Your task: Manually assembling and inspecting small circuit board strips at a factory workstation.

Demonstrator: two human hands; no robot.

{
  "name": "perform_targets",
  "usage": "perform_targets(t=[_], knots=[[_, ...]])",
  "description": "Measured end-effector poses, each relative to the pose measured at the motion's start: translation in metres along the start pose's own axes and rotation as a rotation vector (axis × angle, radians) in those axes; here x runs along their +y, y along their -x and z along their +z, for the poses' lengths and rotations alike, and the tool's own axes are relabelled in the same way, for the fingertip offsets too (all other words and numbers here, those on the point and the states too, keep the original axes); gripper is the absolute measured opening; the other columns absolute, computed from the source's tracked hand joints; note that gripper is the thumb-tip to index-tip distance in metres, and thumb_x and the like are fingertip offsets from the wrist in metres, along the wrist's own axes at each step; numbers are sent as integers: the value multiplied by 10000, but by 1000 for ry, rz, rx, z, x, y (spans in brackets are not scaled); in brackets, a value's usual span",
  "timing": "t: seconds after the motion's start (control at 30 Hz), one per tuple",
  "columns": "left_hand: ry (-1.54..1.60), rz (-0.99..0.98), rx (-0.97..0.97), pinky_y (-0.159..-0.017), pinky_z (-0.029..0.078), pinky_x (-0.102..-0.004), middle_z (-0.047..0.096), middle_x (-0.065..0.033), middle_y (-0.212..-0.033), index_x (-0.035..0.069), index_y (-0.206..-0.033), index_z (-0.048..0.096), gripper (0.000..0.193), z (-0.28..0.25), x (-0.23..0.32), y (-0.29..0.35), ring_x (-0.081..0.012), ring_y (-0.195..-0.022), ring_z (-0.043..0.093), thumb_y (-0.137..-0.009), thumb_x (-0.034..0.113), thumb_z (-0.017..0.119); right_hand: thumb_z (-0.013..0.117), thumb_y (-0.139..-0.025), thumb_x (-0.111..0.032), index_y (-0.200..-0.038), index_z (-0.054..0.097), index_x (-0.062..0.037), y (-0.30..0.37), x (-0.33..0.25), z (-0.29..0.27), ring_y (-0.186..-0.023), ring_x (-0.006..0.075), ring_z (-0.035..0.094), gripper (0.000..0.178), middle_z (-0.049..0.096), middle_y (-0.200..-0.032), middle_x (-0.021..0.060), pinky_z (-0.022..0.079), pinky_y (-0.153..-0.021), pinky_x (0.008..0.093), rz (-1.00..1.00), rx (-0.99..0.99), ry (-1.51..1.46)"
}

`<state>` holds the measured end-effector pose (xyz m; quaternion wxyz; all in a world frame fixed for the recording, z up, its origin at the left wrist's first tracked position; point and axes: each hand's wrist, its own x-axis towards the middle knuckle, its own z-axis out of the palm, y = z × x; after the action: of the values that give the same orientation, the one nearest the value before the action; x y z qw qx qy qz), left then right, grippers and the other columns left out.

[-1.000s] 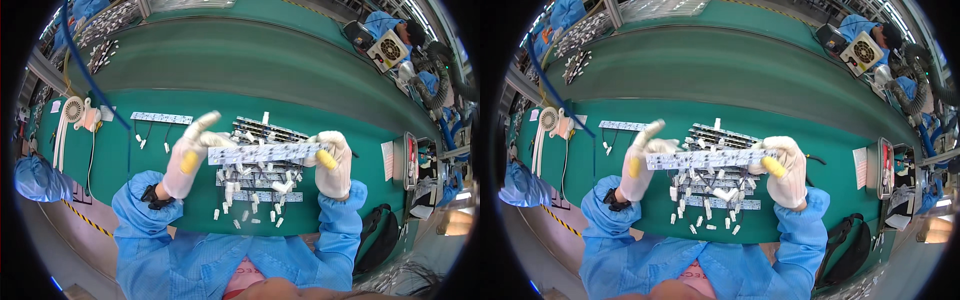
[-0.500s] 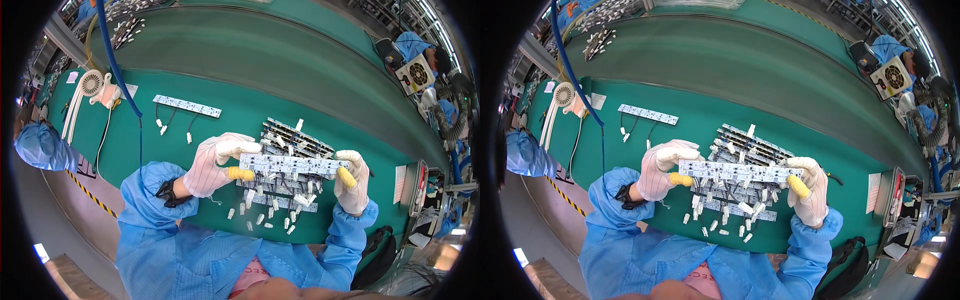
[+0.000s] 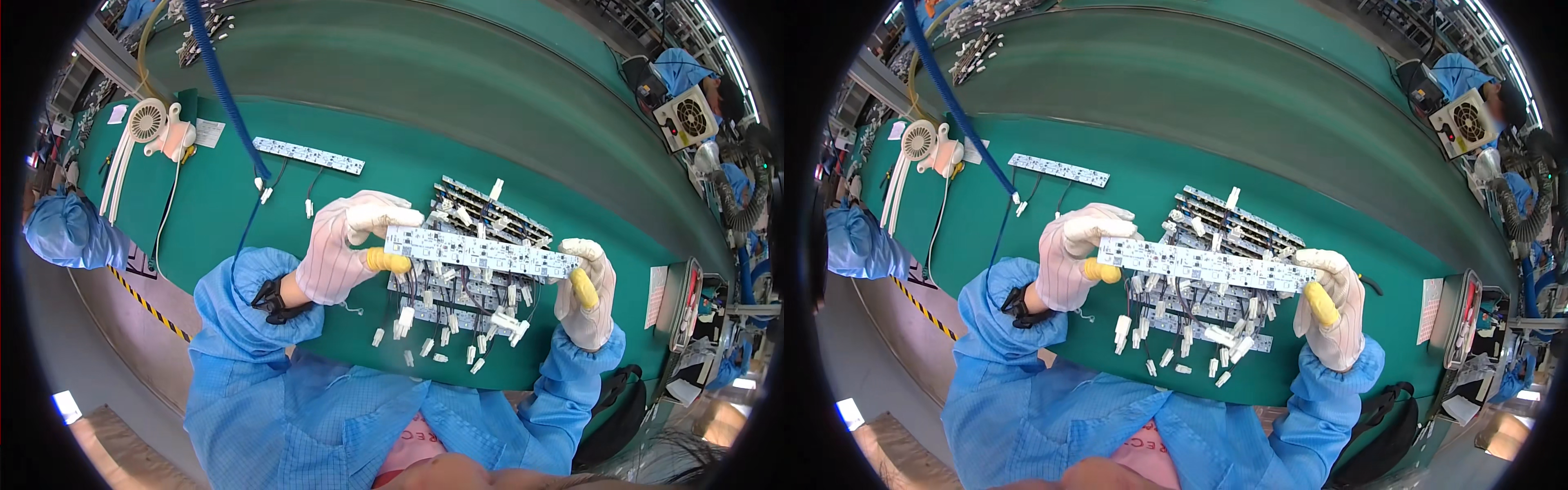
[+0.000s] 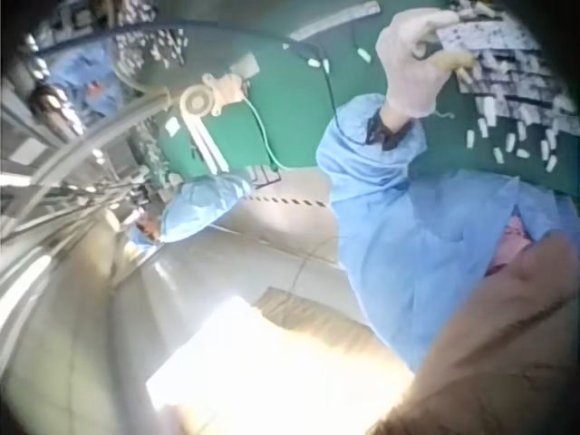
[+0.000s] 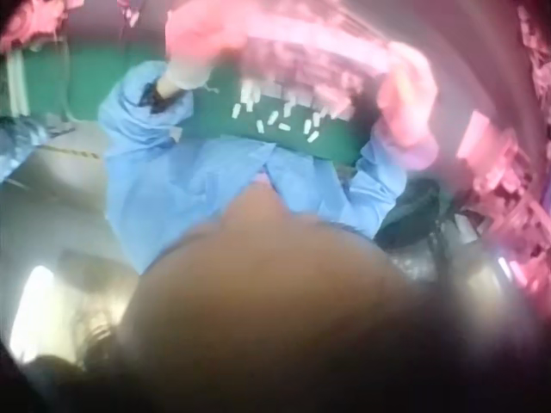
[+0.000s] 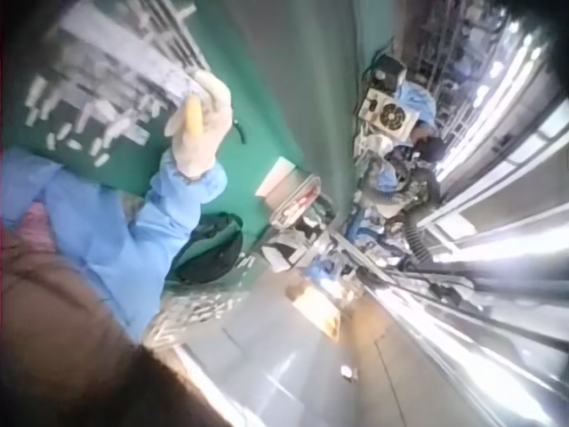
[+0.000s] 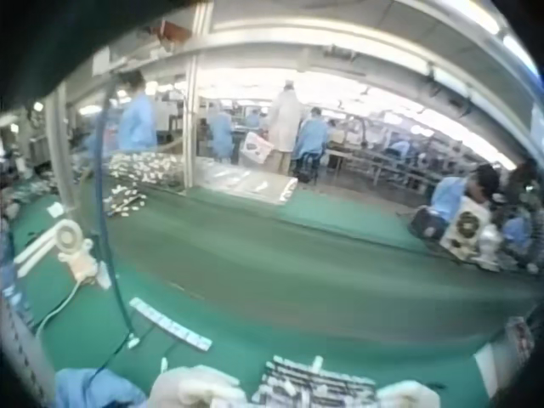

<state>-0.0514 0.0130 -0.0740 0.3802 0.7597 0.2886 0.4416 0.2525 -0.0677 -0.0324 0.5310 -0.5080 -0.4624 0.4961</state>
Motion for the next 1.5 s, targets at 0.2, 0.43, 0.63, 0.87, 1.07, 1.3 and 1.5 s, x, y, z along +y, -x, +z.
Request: perform_targets(t=[0.2, 0.43, 0.63, 0.87, 1.07, 1.3, 1.5], knots=[[-24, 98, 40, -828, 465, -369, 666, -98, -833, 5, -1040, 608, 454, 1, 2, 0, -221, -827, 598, -798, 386, 657, 661, -840, -261, -1070, 512, 5, 4, -3, -6, -661, 71, 544, 382, 547, -818, 16, 368, -513, 152, -7, -31, 37], [-16, 31, 94, -714, 491, -296, 664, -105, -876, 60, -969, 676, 411, 1, -4, 0, -214, -831, 643, -688, 352, 745, 648, -840, -200, -1077, 504, 19, 6, -1, -9, -753, 100, 572, 354, 582, -878, 53, 430, -682, 203, 48, -68, -3], [-53, 154, 110, -733, 494, -308, 671, -93, -834, 32, -960, 663, 394, 0, -4, -7, -233, -828, 635, -711, 332, 717, 674, -823, -237, -1064, 514, 9, 8, -5, -7, -698, 85, 548, 380, 586, -871, 51, 410, -653, 192, 11, -34, 33], [-98, 107, 144, -751, 494, -341, 672, -92, -835, 27, -972, 638, 342, 0, -4, -8, -253, -832, 628, -745, 274, 700, 718, -793, -312, -1073, 523, 8, 9, -13, -3, -634, 70, 541, 468, 592, -836, 71, 394, -552, 183, 98, -75, 24], [-60, 34, 129, -824, 471, -365, 656, -96, -823, 22, -957, 644, 441, 2, -7, -5, -231, -814, 613, -769, 421, 674, 681, -814, -397, -1088, 510, 34, 10, -1, -3, -766, 137, 605, 539, 625, -870, 105, 459, -651, 219, -42, -90, 35], [130, -70, 153, -782, 479, -325, 643, -111, -866, 1, -993, 631, 515, 5, -5, 1, -198, -822, 594, -752, 452, 688, 672, -822, -394, -1068, 522, 15, 9, -9, -5, -509, 50, 499, 500, 645, -815, 94, 334, -442, 171, 20, -117, 93], [269, -38, 170, -759, 496, -302, 620, -140, -929, -8, -1096, 588, 548, 7, -12, 4, -205, -866, 612, -758, 409, 704, 671, -815, -197, -1071, 526, 12, 10, 0, -6, -445, 31, 437, 360, 632, -800, 84, 310, -404, 161, -65, -68, 47]])
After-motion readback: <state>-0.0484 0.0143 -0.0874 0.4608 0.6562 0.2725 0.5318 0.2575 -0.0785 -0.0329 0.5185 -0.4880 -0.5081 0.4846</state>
